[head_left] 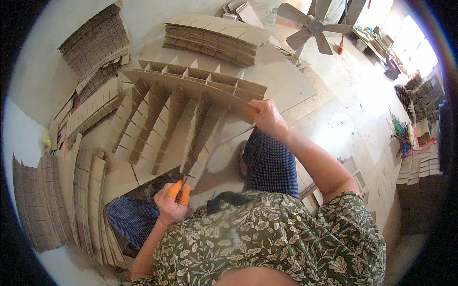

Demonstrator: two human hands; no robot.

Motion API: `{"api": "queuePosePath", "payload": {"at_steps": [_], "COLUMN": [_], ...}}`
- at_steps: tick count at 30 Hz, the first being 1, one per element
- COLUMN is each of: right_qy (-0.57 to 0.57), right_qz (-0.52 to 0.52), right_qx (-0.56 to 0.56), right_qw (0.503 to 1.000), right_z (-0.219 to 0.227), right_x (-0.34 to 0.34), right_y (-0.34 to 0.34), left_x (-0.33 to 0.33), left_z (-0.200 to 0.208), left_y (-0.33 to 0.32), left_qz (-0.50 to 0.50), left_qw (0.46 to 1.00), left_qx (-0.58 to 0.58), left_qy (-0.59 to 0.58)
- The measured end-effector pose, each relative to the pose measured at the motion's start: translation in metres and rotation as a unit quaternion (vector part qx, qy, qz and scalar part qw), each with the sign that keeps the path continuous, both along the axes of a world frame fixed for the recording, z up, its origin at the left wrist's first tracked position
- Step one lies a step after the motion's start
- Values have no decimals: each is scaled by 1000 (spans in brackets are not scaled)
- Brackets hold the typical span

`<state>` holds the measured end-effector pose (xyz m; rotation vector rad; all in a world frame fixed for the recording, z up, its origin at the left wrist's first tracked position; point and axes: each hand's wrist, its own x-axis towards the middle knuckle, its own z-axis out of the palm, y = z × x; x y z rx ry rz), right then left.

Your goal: The person sits on the floor and assembles pre-cut cardboard sheets into grid-like divider structures. They fold the cardboard along pre-scored lines and stack the finished units into a pile.

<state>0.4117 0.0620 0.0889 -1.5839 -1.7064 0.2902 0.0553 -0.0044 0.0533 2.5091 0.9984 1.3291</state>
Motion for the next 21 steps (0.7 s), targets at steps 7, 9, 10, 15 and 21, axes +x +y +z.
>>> {"api": "queuePosePath", "payload": {"at_steps": [7,9,10,15,21], "right_qy": [-14,-12,-19,-79,-102], "right_qz": [-2,-27,-39,-34,-60], "right_qx": [17,-47,-74,-86,-122], "right_qw": [1000,998,996,993,985], "right_z": [-2,0,-7,-13,-23], "right_x": [0,-4,1,-3,19], "right_y": [-2,0,2,-7,-6], "left_x": [-12,-18,-20,-35,-107], "left_z": [-4,-3,-4,6,25], "left_y": [1,4,3,3,36], "left_qz": [75,65,70,94,254], "left_qw": [983,981,973,977,955], "left_qx": [-122,-138,-171,-133,-79], "left_qy": [-114,-117,-136,-135,-133]}}
